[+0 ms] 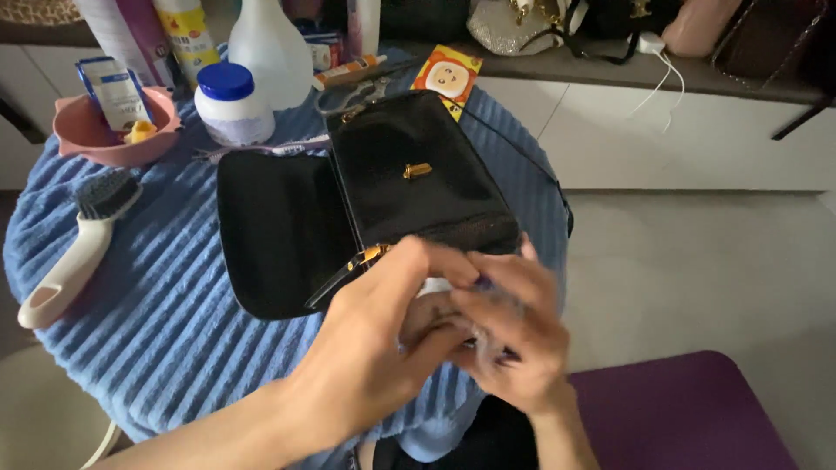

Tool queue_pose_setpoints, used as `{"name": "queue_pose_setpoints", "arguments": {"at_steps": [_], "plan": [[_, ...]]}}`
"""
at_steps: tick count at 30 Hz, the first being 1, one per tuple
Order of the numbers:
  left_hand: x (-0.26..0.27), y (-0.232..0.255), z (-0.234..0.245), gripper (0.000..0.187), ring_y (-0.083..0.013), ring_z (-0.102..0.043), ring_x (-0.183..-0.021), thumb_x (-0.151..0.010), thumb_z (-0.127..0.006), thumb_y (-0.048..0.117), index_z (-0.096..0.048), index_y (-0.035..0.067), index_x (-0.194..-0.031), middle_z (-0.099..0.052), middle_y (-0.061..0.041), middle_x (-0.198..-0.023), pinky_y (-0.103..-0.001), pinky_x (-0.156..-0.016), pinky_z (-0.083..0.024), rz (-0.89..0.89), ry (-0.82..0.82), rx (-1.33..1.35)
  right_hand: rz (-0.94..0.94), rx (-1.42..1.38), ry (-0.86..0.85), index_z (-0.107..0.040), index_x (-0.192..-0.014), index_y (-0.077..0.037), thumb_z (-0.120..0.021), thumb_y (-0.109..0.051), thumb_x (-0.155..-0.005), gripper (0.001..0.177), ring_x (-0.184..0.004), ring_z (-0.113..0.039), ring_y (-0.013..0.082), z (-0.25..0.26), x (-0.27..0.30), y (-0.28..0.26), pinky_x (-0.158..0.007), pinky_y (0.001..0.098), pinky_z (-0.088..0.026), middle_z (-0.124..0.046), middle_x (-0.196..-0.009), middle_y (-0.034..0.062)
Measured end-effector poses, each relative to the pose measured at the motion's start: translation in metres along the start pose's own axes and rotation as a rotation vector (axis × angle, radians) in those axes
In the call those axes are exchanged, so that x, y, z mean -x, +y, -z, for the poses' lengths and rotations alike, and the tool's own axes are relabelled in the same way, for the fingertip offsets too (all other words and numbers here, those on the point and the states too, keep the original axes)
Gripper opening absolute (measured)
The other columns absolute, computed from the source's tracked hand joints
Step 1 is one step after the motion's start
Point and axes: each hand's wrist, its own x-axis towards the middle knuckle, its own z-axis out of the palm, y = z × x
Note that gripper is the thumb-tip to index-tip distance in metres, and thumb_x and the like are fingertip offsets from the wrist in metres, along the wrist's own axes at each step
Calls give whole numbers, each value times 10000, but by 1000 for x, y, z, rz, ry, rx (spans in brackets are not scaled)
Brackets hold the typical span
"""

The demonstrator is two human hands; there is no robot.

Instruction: Cleaning the exterior and interior of a black leather handbag using a cloth

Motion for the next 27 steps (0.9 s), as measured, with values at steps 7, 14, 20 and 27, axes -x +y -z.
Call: {"name": "queue_pose_setpoints", "arguments": {"at_steps": [7, 14, 20, 27], "plan": [[5, 3, 46, 375, -168, -649, -1023, -822, -857, 185, -611, 118, -1097, -604, -67, -1097, -285, -811, -693, 8, 179, -71, -353, 274, 505, -676, -1053, 41, -833, -53, -921, 225, -970, -707, 296, 10, 23, 25, -848, 403, -575, -723, -1103, 221], [15, -80, 55, 762, -264, -651, -1052, -652, -866, 592, -697, 41, -1149, -642, -111, -1165, -372, -883, -552, 248, -130, -308, -460, 45, 534, -555, -1101, -28, -786, -108, -911, 309, -1030, -659, 223, -16, 0, -2, -916, 322, -554, -656, -1161, 163], [-9, -65, 42, 480, -317, -724, -989, -776, -848, 462, -783, 8, -918, -738, -168, -992, -395, -827, -585, 12, -52, -137, -327, 116, 321, -693, -1067, -54, -797, -21, -878, 218, -959, -704, 236, -27, -21, -24, -862, 326, -571, -705, -1030, 106], [-23, -56, 19, 211, -67, -613, -732, -958, -747, 330, -800, 135, -1022, -676, 5, -754, -221, -621, -518, 192, 102, 257, -181, 2, 191, -784, -1021, -102, -815, 5, -844, 208, -970, -770, 244, -29, -39, -38, -861, 351, -590, -776, -1011, 67]]}}
